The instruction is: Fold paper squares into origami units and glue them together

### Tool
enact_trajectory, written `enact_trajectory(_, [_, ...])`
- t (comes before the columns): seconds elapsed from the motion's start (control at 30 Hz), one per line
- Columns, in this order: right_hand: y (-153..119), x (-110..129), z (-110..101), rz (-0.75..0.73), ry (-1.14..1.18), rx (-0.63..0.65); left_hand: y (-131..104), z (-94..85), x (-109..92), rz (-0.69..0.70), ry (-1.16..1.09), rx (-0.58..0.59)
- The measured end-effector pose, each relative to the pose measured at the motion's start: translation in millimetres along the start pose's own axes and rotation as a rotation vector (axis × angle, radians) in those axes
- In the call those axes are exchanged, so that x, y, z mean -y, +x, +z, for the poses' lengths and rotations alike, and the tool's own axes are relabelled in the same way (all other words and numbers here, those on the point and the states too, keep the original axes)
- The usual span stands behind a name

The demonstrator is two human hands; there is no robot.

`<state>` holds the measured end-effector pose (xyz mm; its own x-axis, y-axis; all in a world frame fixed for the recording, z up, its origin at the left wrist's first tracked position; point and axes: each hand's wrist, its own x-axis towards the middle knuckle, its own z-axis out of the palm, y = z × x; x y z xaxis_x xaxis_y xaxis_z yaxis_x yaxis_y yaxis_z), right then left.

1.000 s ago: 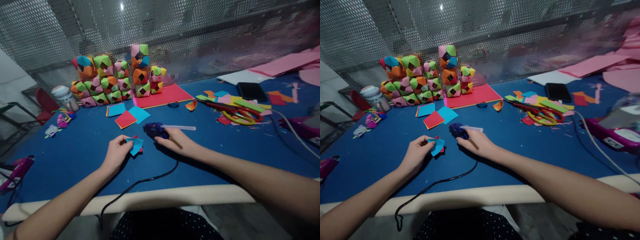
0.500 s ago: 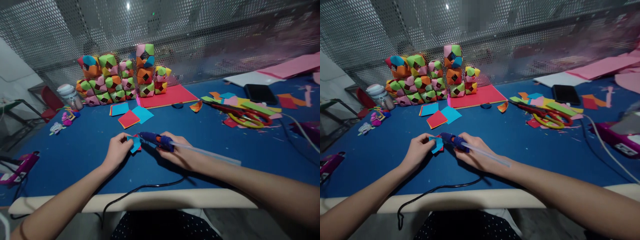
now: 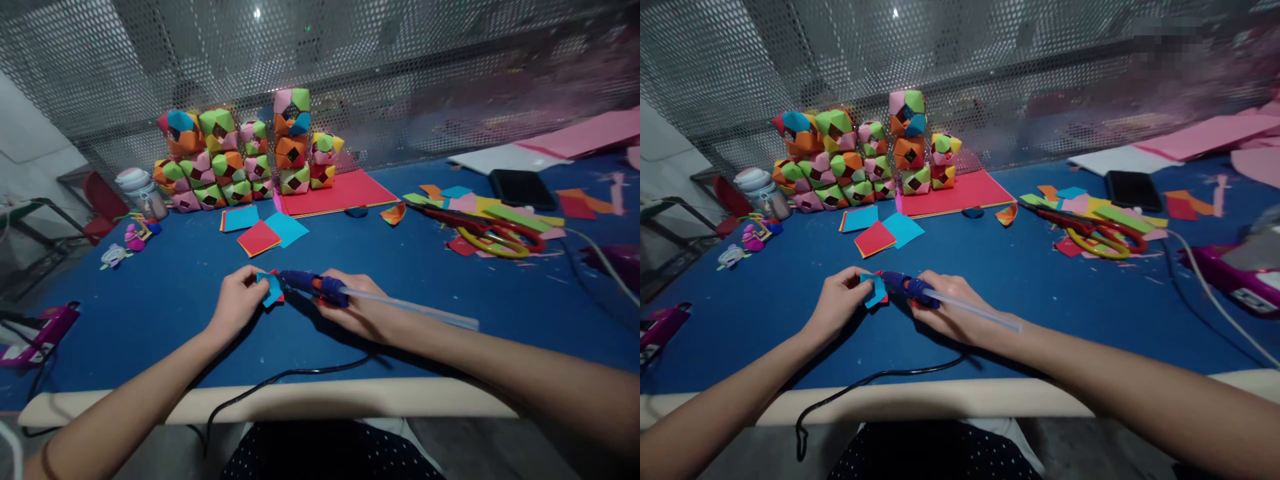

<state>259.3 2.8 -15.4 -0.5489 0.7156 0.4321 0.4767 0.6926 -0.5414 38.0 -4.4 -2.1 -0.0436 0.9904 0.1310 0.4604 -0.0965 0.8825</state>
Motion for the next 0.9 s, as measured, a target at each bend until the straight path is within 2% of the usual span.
enact_trajectory(0.9, [-0.4, -1.2, -0.4, -0.047, -0.078, 0.020, -0.1, -0.5, -1.6, 0.013, 0.022, -0.012])
